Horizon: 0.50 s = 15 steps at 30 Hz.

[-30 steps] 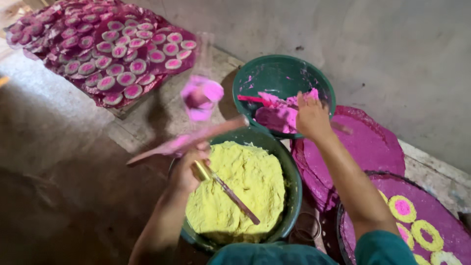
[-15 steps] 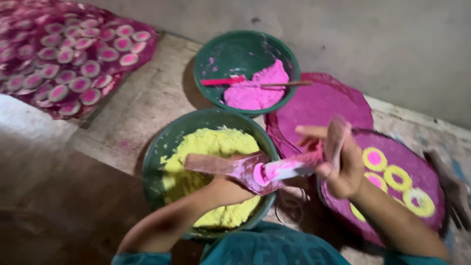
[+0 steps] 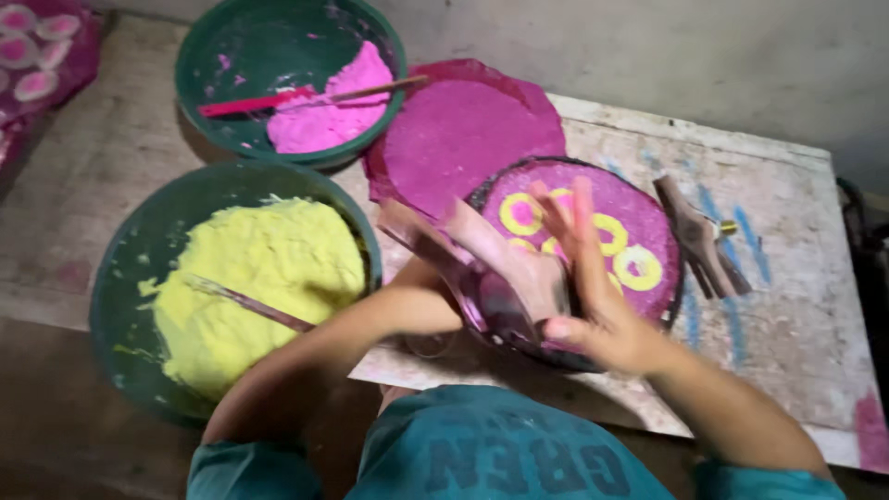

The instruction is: The person uses a wooden press to shape yellow and pink dough into ring-shaped decorations. They scoop dough into the press, close it, and release the formed rings onto a purple tray, repeating the process to create multiple units.

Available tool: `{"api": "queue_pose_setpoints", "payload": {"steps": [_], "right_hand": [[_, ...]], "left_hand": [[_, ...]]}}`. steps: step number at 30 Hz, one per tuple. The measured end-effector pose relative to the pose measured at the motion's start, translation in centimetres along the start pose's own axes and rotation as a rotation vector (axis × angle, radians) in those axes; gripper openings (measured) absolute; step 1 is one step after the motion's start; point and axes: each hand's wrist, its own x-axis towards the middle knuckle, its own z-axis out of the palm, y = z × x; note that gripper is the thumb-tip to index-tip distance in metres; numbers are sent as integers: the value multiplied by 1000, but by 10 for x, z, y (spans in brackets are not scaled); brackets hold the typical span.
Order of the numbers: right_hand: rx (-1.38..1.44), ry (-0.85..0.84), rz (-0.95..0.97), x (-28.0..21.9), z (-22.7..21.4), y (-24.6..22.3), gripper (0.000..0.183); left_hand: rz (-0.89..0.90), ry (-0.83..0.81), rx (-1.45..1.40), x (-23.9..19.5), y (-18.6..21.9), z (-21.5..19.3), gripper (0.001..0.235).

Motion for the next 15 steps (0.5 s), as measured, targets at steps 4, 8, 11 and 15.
{"api": "queue_pose_setpoints", "payload": {"steps": [4, 8, 11, 15], "right_hand": [[437, -420, 487, -74, -53, 59, 105], [545, -57, 488, -159, -58, 95, 107], [549, 215, 497, -202, -67, 108, 103], [603, 376, 481, -220, -84, 113, 98]], "left_hand": [[-321, 54, -126, 18, 21, 30, 50], [-139, 677, -67, 27, -1, 121, 95], [-379, 864, -13, 17, -46, 211, 112], [-547, 780, -620, 7, -97, 305, 87]]}}
